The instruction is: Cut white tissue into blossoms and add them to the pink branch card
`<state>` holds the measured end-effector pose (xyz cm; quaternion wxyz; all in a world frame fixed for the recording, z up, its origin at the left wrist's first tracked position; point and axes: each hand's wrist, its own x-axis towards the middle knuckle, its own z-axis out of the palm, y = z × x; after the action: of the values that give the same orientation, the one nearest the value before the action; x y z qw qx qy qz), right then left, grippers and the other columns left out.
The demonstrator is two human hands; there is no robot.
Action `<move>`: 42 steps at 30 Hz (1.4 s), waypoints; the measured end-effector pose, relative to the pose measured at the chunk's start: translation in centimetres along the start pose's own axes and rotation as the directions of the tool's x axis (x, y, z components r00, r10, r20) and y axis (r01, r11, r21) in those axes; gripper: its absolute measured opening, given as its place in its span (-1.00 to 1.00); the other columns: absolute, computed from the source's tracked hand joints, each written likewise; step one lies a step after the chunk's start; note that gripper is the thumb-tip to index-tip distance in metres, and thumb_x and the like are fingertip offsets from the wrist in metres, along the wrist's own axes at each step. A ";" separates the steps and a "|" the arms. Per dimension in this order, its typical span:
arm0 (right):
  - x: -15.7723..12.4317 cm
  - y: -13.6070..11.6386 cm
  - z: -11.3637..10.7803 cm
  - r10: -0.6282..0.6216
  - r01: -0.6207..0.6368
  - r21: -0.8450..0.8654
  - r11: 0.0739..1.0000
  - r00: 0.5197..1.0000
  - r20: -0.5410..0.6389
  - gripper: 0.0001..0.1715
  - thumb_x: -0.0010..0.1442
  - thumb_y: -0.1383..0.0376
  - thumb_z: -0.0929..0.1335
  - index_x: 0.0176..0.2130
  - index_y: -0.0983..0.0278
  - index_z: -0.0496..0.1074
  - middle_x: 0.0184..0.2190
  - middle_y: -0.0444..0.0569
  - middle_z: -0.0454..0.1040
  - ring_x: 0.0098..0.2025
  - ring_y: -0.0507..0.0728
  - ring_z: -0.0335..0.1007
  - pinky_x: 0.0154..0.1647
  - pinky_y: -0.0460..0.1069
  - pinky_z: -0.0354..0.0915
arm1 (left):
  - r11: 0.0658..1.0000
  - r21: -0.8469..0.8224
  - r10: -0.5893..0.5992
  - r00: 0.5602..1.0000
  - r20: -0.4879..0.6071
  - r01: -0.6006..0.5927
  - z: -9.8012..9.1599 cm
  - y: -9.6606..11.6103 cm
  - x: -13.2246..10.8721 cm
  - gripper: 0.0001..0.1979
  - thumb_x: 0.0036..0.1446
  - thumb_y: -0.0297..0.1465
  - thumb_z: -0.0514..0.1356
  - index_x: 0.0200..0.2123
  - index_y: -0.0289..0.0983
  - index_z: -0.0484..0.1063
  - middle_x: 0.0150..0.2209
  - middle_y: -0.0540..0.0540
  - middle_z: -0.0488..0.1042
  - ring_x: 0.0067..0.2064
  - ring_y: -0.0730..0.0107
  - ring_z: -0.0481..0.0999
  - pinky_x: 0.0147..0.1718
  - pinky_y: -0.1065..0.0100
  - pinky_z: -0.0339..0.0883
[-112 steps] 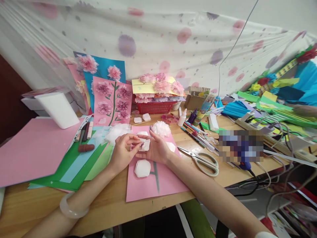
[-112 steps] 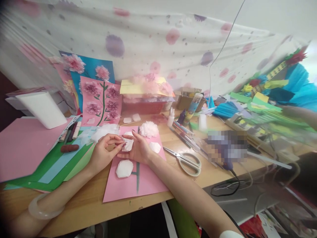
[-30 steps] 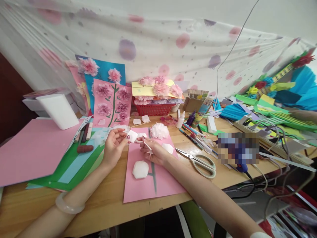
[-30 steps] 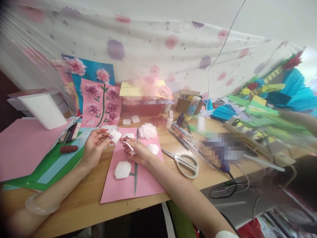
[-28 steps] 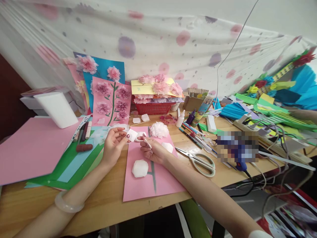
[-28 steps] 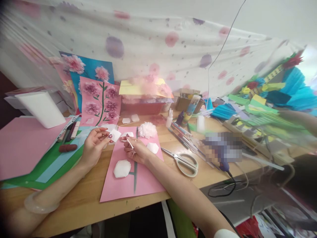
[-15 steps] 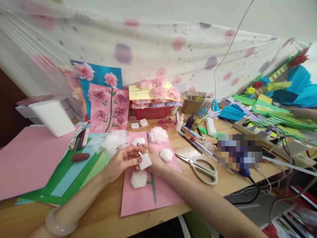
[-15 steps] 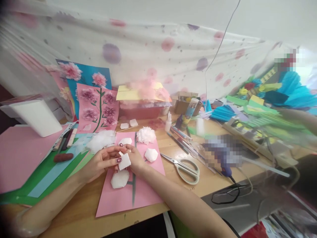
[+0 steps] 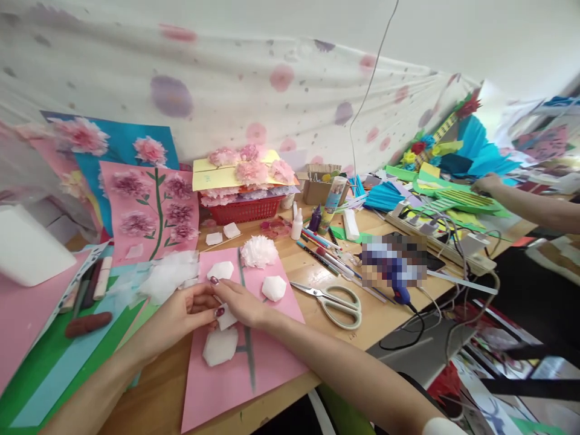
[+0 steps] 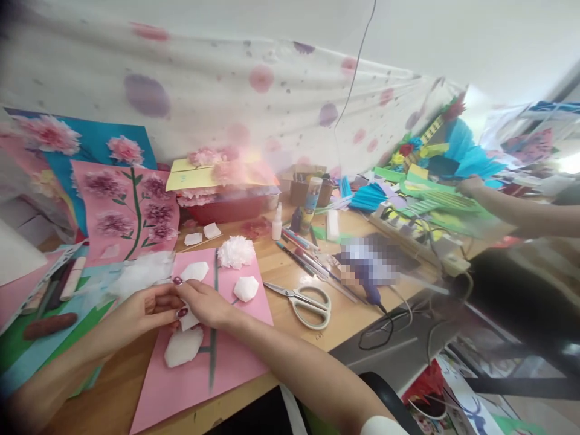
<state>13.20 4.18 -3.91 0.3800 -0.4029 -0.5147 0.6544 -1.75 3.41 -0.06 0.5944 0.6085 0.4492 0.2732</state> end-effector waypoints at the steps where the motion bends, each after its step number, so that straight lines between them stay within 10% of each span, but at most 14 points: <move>1: 0.1 0.0 0.0 0.014 -0.014 0.001 1.000 1.000 0.021 -0.59 0.23 -0.03 0.23 -0.33 0.25 0.36 -0.50 -0.10 0.35 -0.50 0.05 0.25 -0.49 -0.05 0.17 | 1.000 -0.015 0.015 1.000 -0.009 -0.016 0.1 -0.1 0.1 -0.68 -0.11 -0.33 0.33 -0.23 -0.21 0.39 -0.46 -0.05 0.55 -0.42 0.23 0.55 -0.38 0.24 0.43; 16: 0.2 -1.0 -0.7 0.033 -0.040 -0.144 0.989 0.998 -0.054 -0.73 0.28 0.25 0.19 -0.45 0.26 0.23 -0.60 -0.23 0.21 -0.65 -0.08 0.04 -0.63 -0.15 0.03 | 0.856 -0.457 0.045 0.915 -0.400 -0.242 -0.8 -1.6 0.8 -0.57 -0.31 -0.42 0.45 -0.28 -0.27 0.45 -0.40 0.00 0.53 -0.39 0.48 0.47 -0.42 0.53 0.37; 22: -7.3 -4.5 -1.9 -0.137 0.032 -0.536 0.843 0.978 -0.156 -0.71 0.08 0.12 0.40 -0.48 0.27 0.34 -0.60 -0.22 0.22 -0.53 -0.03 0.11 -0.53 -0.12 -0.02 | 0.832 -0.502 0.042 0.928 -0.369 -0.238 -1.2 -2.3 0.7 -0.68 -0.25 -0.43 0.42 -0.35 -0.27 0.44 -0.37 0.00 0.50 -0.34 0.44 0.47 -0.35 0.47 0.37; 26: -15.9 -4.5 -7.1 -0.019 0.158 -0.799 0.580 0.983 0.181 -0.52 0.15 0.07 0.34 -0.63 0.29 0.21 -0.69 -0.26 0.09 -0.61 -0.08 -0.04 -0.55 -0.11 -0.05 | 0.837 -0.481 0.082 0.930 -0.359 -0.259 -1.1 -2.6 0.7 -0.73 -0.23 -0.41 0.41 -0.41 -0.26 0.42 -0.38 0.03 0.46 -0.32 0.47 0.43 -0.31 0.48 0.34; 30: -23.4 -3.8 -15.6 0.182 -0.263 -0.892 0.367 0.961 -0.209 -0.46 0.08 -0.02 0.32 -0.66 0.27 0.13 -0.70 -0.25 0.02 -0.61 -0.05 -0.03 -0.58 -0.11 -0.03 | 0.868 -0.428 0.094 0.929 -0.359 -0.253 -0.7 -2.6 0.6 -0.73 -0.29 -0.41 0.43 -0.45 -0.28 0.45 -0.40 0.02 0.45 -0.32 0.48 0.40 -0.36 0.54 0.30; 34: -28.5 -6.3 -22.9 -0.099 -0.559 -0.805 0.201 0.806 -0.584 -0.43 0.16 -0.10 0.16 -0.61 0.25 0.21 -0.66 -0.13 0.20 -0.56 0.07 0.17 -0.55 -0.06 0.05 | 0.876 -0.409 0.096 0.923 -0.373 -0.257 -0.4 -2.3 0.4 -0.73 -0.36 -0.42 0.43 -0.52 -0.28 0.44 -0.43 0.03 0.46 -0.33 0.48 0.38 -0.37 0.56 0.29; 37: -29.2 -8.3 -25.8 -0.270 -0.671 -0.725 0.159 0.676 -0.685 -0.49 0.16 -0.08 0.17 -0.41 0.28 0.35 -0.45 0.07 0.42 -0.35 0.22 0.37 -0.43 -0.01 0.16 | 0.872 -0.422 0.072 0.917 -0.392 -0.248 -0.4 -2.1 0.4 -0.73 -0.40 -0.42 0.43 -0.54 -0.27 0.44 -0.44 0.05 0.46 -0.34 0.48 0.38 -0.37 0.55 0.30; 42: -25.4 -9.0 -28.0 -0.197 -0.672 -0.727 0.139 0.701 -0.685 -0.41 0.06 -0.12 0.30 -0.21 0.32 0.44 -0.32 0.11 0.52 -0.30 0.25 0.43 -0.39 -0.01 0.22 | 0.873 -0.428 0.041 0.911 -0.411 -0.232 -0.8 -2.3 0.7 -0.71 -0.45 -0.44 0.43 -0.55 -0.25 0.44 -0.45 0.07 0.45 -0.36 0.48 0.38 -0.41 0.54 0.32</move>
<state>49.47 -7.07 4.32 0.0621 -0.8268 -0.5574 0.0431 -2.64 4.13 -2.33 0.6007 0.4111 0.4340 0.5308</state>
